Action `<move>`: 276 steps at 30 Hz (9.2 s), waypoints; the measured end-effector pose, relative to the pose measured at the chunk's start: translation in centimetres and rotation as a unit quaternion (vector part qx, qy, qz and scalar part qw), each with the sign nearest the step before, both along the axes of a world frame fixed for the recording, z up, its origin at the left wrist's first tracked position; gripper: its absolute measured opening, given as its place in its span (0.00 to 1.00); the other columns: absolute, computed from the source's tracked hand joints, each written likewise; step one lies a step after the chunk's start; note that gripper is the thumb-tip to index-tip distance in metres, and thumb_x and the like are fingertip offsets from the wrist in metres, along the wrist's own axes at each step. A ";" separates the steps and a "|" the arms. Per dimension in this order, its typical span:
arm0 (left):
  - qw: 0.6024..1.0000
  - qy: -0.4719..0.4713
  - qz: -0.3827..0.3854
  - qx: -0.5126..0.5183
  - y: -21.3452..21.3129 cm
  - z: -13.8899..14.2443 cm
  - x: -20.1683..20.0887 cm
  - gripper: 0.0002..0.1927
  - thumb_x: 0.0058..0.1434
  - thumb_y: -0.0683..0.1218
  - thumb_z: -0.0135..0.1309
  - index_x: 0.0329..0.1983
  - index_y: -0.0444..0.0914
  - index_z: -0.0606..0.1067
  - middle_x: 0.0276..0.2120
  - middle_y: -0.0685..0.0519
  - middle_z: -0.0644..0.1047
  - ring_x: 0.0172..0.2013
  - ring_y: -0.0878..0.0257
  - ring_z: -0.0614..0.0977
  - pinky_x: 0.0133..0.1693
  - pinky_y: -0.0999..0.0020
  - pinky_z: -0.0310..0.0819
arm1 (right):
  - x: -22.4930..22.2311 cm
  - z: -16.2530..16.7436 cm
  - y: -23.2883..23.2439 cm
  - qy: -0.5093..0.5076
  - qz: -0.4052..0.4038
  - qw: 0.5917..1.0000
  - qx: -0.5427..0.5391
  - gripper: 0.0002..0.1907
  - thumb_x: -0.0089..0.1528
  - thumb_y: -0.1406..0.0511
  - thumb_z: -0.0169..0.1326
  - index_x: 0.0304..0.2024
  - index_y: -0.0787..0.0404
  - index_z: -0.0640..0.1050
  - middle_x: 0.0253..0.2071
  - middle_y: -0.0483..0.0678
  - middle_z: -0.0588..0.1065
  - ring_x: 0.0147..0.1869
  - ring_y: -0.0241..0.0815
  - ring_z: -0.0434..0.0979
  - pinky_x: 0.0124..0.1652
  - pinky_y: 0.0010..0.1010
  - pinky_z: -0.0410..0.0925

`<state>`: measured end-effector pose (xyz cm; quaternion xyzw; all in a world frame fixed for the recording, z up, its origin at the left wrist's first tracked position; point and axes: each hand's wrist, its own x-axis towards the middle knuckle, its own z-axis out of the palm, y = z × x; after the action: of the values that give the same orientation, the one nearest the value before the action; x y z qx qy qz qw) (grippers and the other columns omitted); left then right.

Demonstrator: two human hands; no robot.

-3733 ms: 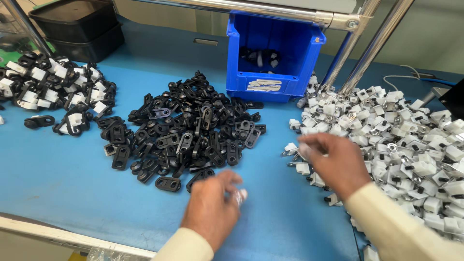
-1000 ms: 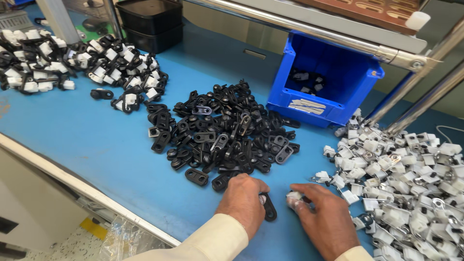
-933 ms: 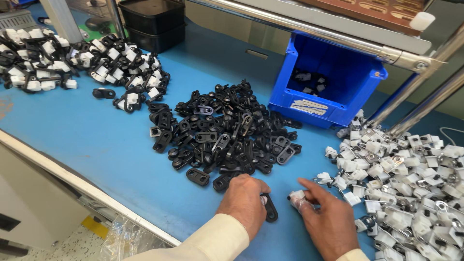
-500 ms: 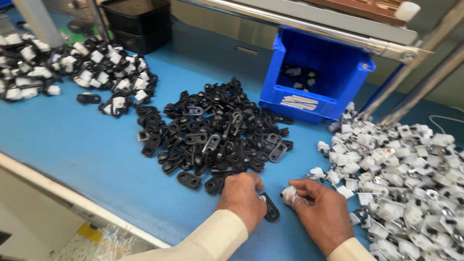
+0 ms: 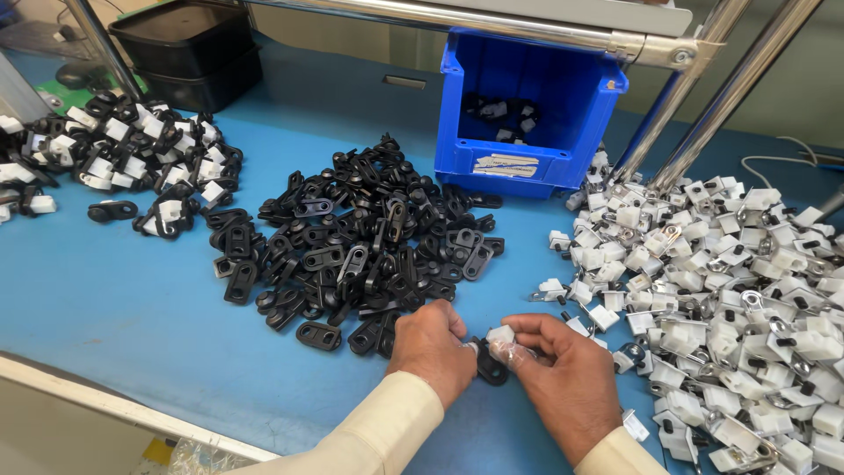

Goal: The person picks a black plastic bracket and a white plastic block with a metal screw from piles on the workbench, presses the two parts together by hand to assemble them, and drops the finished assembly into a blue bin. They repeat this assembly cycle continuously, occasionally setting a part down to reposition it.

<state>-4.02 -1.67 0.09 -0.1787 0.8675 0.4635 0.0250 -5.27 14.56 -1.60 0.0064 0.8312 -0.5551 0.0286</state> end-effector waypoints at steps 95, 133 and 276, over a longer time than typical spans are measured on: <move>0.986 0.038 -0.005 0.162 0.9 0.1 3.0 0.31 0.55 0.40 0.67 0.64 0.43 0.74 0.36 0.52 0.84 0.33 0.69 0.85 0.37 0.74 0.82 | -1.3 2.0 -1.5 -0.115 0.042 0.990 -0.073 0.13 0.57 0.68 0.63 0.43 0.67 0.84 0.28 0.45 0.79 0.28 0.33 0.75 0.29 0.25 0.69; 0.909 -0.011 0.049 0.414 -0.1 -2.2 2.8 0.20 0.59 0.35 0.60 0.54 0.38 0.75 0.39 0.50 0.81 0.37 0.65 0.84 0.38 0.72 0.85 | 0.7 0.4 0.2 -0.248 0.022 0.954 -0.166 0.13 0.61 0.66 0.63 0.43 0.70 0.82 0.26 0.48 0.78 0.23 0.33 0.73 0.19 0.24 0.61; 0.912 -0.092 -0.048 0.396 0.1 -1.2 3.1 0.14 0.60 0.47 0.60 0.48 0.38 0.77 0.36 0.48 0.85 0.34 0.62 0.86 0.36 0.68 0.83 | 1.6 -0.5 1.6 -0.127 0.031 0.978 -0.160 0.20 0.61 0.71 0.55 0.57 0.64 0.80 0.40 0.52 0.83 0.34 0.36 0.79 0.32 0.26 0.72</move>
<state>-0.93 -1.58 -1.07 -0.1540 0.6144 0.7486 0.1960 -3.72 16.15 -2.07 0.0465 0.7208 -0.6749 0.1513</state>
